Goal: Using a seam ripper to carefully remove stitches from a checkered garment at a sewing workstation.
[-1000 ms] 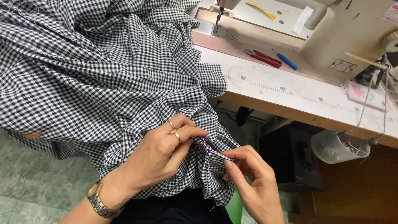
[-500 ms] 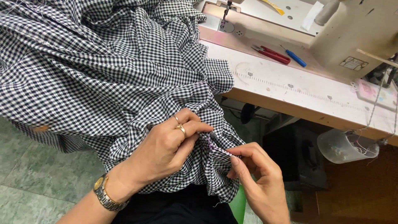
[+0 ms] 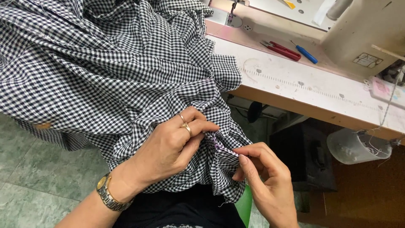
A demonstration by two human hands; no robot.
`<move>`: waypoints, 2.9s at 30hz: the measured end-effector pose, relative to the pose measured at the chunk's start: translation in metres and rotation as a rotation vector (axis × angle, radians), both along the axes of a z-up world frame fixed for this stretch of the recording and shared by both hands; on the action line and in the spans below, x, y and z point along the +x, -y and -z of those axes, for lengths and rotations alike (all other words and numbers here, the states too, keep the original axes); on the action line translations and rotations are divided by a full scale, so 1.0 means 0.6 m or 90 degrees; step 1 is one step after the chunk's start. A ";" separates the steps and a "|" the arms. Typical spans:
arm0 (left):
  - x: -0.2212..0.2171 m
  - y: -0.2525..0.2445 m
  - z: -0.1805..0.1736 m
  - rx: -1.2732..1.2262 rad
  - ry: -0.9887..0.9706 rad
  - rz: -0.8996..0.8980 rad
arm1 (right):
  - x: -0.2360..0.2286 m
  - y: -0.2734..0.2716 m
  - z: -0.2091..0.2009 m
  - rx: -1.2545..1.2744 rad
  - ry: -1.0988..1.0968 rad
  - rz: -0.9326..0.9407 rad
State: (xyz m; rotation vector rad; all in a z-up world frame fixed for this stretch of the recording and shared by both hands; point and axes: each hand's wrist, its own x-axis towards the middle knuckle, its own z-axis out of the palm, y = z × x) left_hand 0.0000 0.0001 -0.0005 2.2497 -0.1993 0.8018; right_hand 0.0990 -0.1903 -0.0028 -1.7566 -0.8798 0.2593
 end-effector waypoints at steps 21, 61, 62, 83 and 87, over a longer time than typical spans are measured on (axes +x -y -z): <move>0.005 -0.001 0.009 0.011 -0.014 -0.026 | 0.052 0.015 -0.007 0.067 0.022 0.042; 0.006 0.007 0.016 0.054 -0.067 -0.046 | 0.226 0.021 -0.056 0.078 0.264 0.220; 0.004 0.008 0.015 0.056 -0.066 -0.043 | 0.195 0.034 -0.034 0.079 0.265 0.224; -0.042 0.001 -0.037 0.092 0.040 -0.138 | 0.057 -0.010 0.002 -0.141 0.180 -0.183; -0.050 -0.033 -0.041 0.219 -0.007 -0.278 | 0.066 -0.013 0.015 -0.186 0.143 -0.129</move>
